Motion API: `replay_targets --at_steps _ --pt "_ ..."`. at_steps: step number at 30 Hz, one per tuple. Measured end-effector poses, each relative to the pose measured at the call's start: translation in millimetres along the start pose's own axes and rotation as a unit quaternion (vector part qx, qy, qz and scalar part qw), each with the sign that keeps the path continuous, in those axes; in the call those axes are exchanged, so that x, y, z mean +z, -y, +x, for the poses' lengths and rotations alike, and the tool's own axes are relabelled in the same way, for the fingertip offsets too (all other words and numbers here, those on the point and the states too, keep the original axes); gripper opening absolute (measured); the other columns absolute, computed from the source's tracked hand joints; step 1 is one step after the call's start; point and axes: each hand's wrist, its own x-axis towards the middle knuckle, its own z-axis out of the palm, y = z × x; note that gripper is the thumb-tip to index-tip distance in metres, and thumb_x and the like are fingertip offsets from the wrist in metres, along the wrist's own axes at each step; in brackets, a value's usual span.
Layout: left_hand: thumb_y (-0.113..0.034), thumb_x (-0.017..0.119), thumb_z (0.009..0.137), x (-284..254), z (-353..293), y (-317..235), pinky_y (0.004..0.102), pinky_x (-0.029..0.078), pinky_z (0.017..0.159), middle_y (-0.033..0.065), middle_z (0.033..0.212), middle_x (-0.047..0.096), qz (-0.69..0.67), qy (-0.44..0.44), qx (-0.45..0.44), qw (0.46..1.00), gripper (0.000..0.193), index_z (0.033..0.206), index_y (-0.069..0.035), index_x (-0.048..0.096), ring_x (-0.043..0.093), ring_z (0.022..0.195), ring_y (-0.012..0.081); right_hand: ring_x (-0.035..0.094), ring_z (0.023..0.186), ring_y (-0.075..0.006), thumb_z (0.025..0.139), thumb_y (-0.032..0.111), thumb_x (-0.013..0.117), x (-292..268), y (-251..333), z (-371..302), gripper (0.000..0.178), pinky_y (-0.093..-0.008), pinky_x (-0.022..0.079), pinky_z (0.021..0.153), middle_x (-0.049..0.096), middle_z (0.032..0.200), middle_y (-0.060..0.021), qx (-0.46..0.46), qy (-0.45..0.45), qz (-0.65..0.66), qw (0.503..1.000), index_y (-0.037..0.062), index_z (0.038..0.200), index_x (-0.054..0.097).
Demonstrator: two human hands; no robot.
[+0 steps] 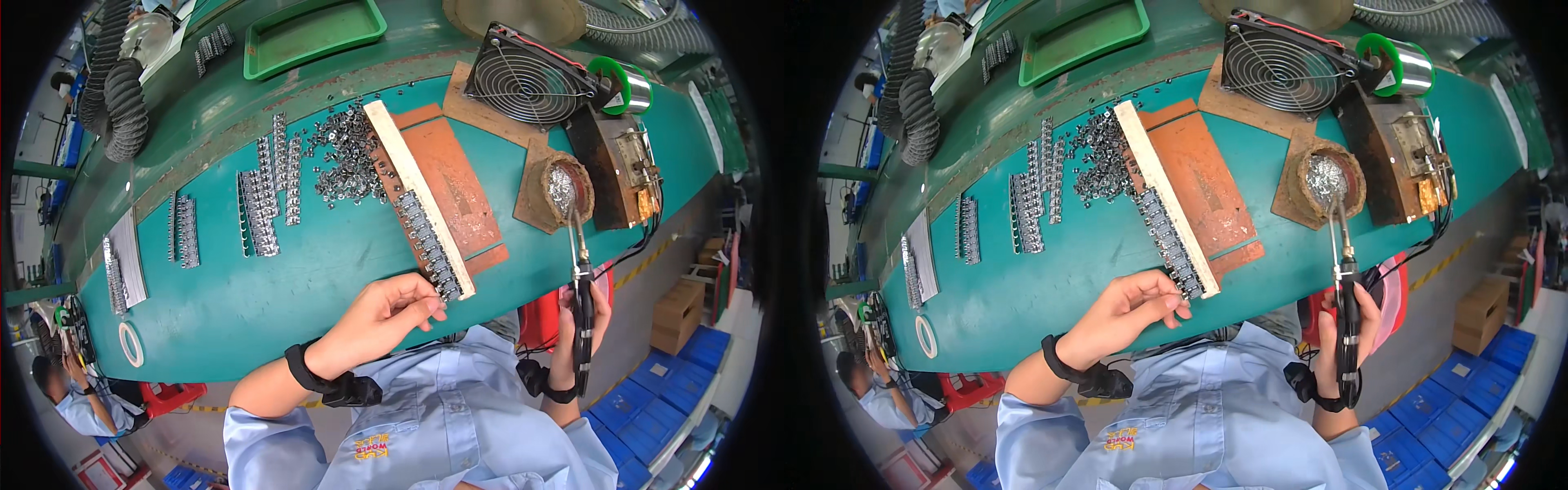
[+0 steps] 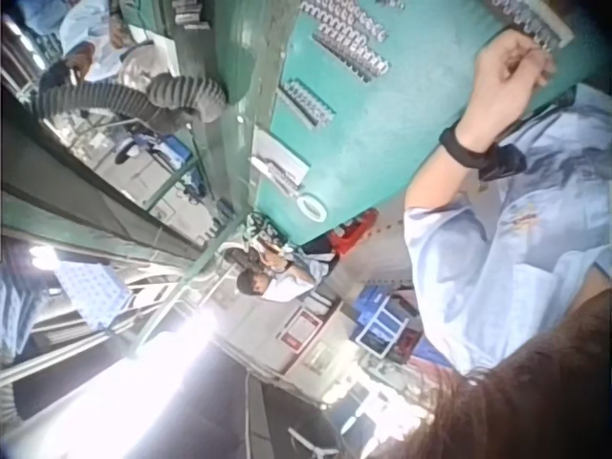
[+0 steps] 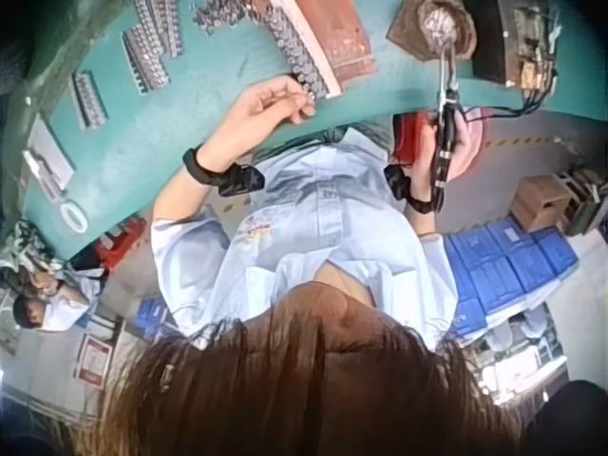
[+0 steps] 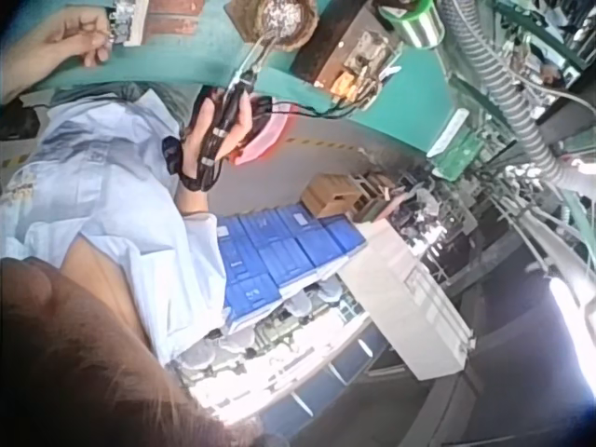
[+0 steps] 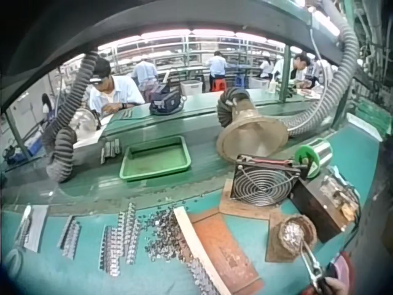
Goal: The person solders small metal components onto a strip, placing components in position by hand and applying a soldering iron to attach them.
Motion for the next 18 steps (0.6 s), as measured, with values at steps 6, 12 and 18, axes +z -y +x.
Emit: replay_targets --at_steps 6,12,18 --pt "-0.009 0.05 0.089 0 0 -2 0.0228 0.045 0.07 0.0077 0.086 0.061 -0.012 -0.003 -0.001 1.0 0.01 0.089 0.0 0.053 0.056 0.074 0.0096 0.052 0.088 -0.0169 0.081 0.005 0.053 3 3 3 0.046 -0.0301 0.041 0.085 0.052 0.103 -0.0121 -0.032 -0.011 -0.002 0.999 0.0005 0.123 0.035" --pt "-0.007 0.051 0.088 0 -1 -1 0.023 0.045 0.071 0.0062 0.086 0.061 -0.014 0.007 0.014 1.0 0.008 0.089 0.0 0.053 0.056 0.074 0.0093 0.055 0.083 -0.0161 0.08 -0.001 0.055 17 11 2 0.041 -0.027 0.044 0.078 0.056 0.098 -0.0134 -0.071 -0.01 0.1 0.992 0.0021 0.117 0.04" --pt "-0.003 0.063 0.077 11 -5 -6 0.0252 0.046 0.066 0.0084 0.084 0.058 0.265 -0.069 0.207 0.939 0.016 0.089 0.0 0.053 0.057 0.072 0.0151 0.061 0.074 -0.0168 0.079 -0.004 0.058 59 21 11 0.029 -0.0278 0.049 0.068 0.063 0.087 -0.013 -0.157 0.186 0.17 0.955 0.0025 0.104 0.047"
